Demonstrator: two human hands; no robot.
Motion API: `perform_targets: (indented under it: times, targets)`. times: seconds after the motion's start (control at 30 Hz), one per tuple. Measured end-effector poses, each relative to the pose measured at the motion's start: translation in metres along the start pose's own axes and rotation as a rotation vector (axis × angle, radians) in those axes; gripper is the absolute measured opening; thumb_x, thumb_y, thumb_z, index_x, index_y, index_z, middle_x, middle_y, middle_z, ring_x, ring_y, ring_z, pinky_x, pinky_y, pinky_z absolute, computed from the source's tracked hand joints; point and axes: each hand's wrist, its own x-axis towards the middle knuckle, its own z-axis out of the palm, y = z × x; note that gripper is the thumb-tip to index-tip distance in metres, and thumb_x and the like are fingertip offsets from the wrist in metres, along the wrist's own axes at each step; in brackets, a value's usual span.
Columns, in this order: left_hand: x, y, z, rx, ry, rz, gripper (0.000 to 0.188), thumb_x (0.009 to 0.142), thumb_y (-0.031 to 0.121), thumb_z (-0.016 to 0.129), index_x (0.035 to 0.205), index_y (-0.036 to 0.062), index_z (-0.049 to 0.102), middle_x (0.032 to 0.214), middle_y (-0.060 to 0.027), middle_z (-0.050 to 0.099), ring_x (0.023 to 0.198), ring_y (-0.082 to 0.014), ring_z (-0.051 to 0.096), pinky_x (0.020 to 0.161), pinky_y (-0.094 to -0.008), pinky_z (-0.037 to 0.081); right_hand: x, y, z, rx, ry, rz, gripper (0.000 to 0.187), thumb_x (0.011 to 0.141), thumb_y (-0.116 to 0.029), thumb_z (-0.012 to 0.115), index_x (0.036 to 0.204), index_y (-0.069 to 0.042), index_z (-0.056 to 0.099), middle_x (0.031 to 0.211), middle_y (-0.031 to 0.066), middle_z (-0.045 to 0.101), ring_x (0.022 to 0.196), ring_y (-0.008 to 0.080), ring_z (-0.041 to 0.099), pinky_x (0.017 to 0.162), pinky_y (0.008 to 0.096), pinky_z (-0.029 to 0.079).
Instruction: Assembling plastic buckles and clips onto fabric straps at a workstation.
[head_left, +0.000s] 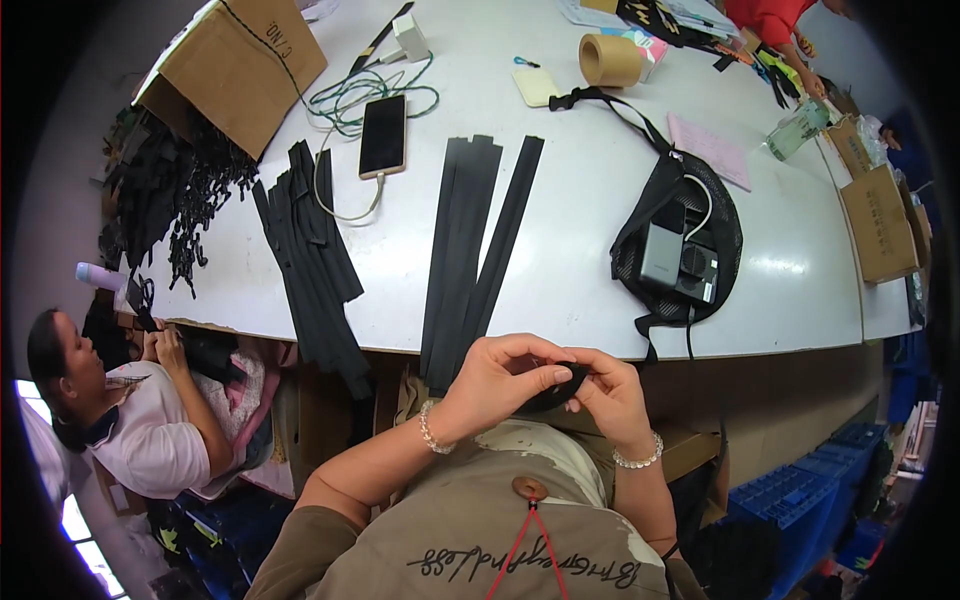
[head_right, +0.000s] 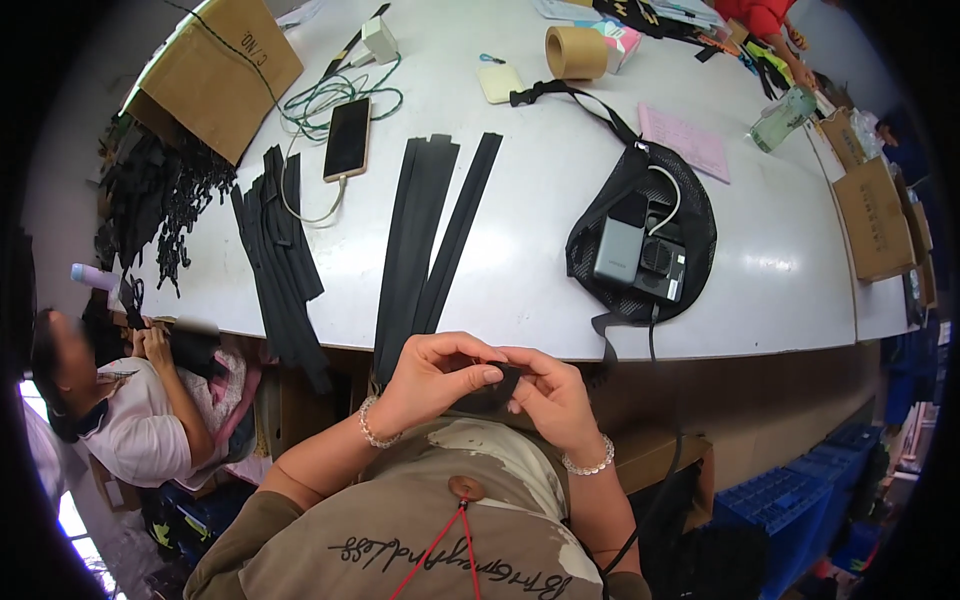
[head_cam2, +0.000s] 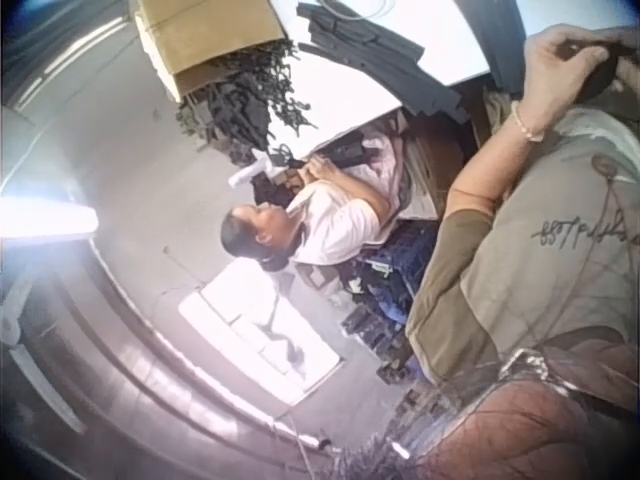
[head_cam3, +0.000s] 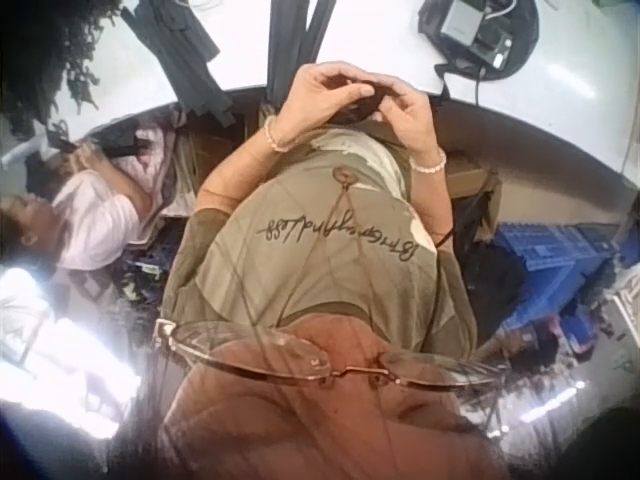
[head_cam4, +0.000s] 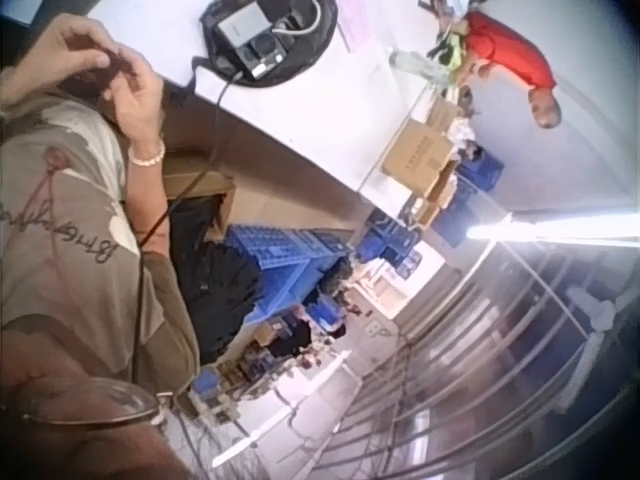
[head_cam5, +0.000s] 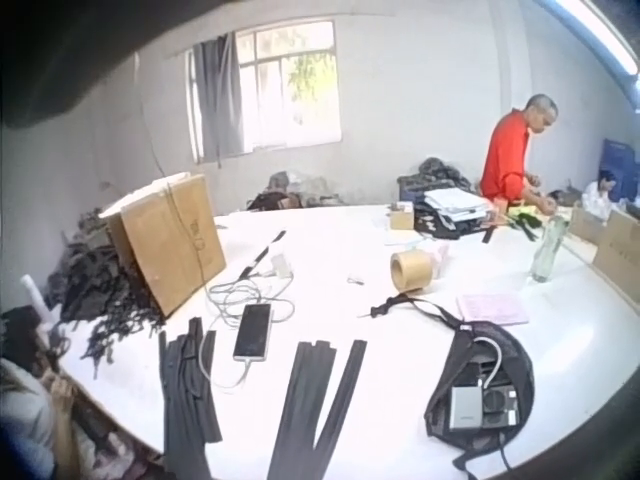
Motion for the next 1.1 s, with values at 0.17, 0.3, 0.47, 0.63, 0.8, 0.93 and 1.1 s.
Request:
perform_targets:
  times: [0.17, 0.3, 0.47, 0.63, 0.8, 0.93, 1.1]
  targets:
    - [0.023, 0.031, -0.005, 0.115, -0.08, -0.018, 0.014, 0.081, 0.007, 0.067, 0.092, -0.0009, 0.067, 0.082, 0.0002, 0.059, 0.069, -0.0016, 0.047, 0.061, -0.0159, 0.04, 0.02, 0.0, -0.002, -0.128, -0.059, -0.236, 0.015, 0.087, 0.0, 0.056, 0.1, 0.003, 0.06, 0.084, 0.0017, 0.058, 0.073, 0.0049, 0.052, 0.067, 0.0191, 0.043]
    - [0.038, 0.065, -0.012, 0.203, -0.221, -0.013, 0.016, 0.081, 0.006, 0.065, 0.094, -0.0009, 0.066, 0.078, 0.0007, 0.059, 0.066, -0.001, 0.049, 0.059, -0.0159, 0.04, 0.025, -0.006, 0.0, -0.039, -0.049, -0.18, 0.018, 0.089, -0.005, 0.056, 0.105, 0.005, 0.057, 0.088, 0.0009, 0.059, 0.076, 0.0049, 0.052, 0.07, 0.0182, 0.043]
    - [0.05, 0.105, -0.011, 0.419, -0.342, -0.123, 0.015, 0.081, 0.006, 0.061, 0.093, -0.002, 0.065, 0.071, 0.0004, 0.061, 0.061, -0.0032, 0.055, 0.054, -0.0172, 0.044, 0.034, -0.027, 0.006, 0.061, -0.128, -0.201, 0.024, 0.091, -0.006, 0.055, 0.112, 0.004, 0.055, 0.091, 0.0043, 0.061, 0.071, 0.0036, 0.052, 0.061, 0.0168, 0.042]
    - [0.06, 0.115, -0.014, 0.33, -0.381, -0.201, 0.011, 0.083, 0.008, 0.062, 0.086, -0.0019, 0.065, 0.069, 0.0004, 0.061, 0.062, -0.0039, 0.058, 0.054, -0.0171, 0.048, 0.04, -0.032, 0.002, -0.06, -0.152, -0.235, 0.021, 0.091, -0.008, 0.055, 0.108, 0.003, 0.057, 0.081, 0.0019, 0.061, 0.063, 0.0038, 0.051, 0.055, 0.0173, 0.042]
    - [0.068, 0.11, -0.022, 0.283, -0.345, -0.235, 0.018, 0.087, 0.017, 0.062, 0.083, -0.0005, 0.065, 0.065, 0.0015, 0.059, 0.056, -0.0024, 0.054, 0.049, -0.0169, 0.045, 0.044, -0.052, 0.015, -0.049, -0.15, -0.138, 0.016, 0.092, -0.009, 0.052, 0.101, 0.002, 0.059, 0.075, -0.0007, 0.059, 0.06, 0.0027, 0.048, 0.052, 0.0171, 0.039]
    - [0.072, 0.095, -0.027, 0.259, -0.271, -0.157, 0.02, 0.088, 0.018, 0.06, 0.08, 0.0008, 0.064, 0.064, 0.002, 0.058, 0.053, -0.0019, 0.051, 0.046, -0.0166, 0.043, 0.049, -0.052, 0.018, -0.08, -0.157, -0.111, 0.015, 0.093, -0.009, 0.051, 0.099, 0.002, 0.059, 0.076, -0.0004, 0.059, 0.061, 0.0025, 0.048, 0.053, 0.0168, 0.039]
    - [0.069, 0.096, -0.02, 0.204, -0.118, -0.069, 0.02, 0.089, 0.018, 0.06, 0.08, 0.0, 0.063, 0.064, 0.0012, 0.059, 0.053, -0.0017, 0.051, 0.046, -0.0164, 0.042, 0.056, -0.051, 0.028, -0.076, -0.043, -0.25, 0.016, 0.093, -0.01, 0.051, 0.099, 0.003, 0.059, 0.078, 0.0, 0.061, 0.067, 0.0032, 0.053, 0.058, 0.0169, 0.043]
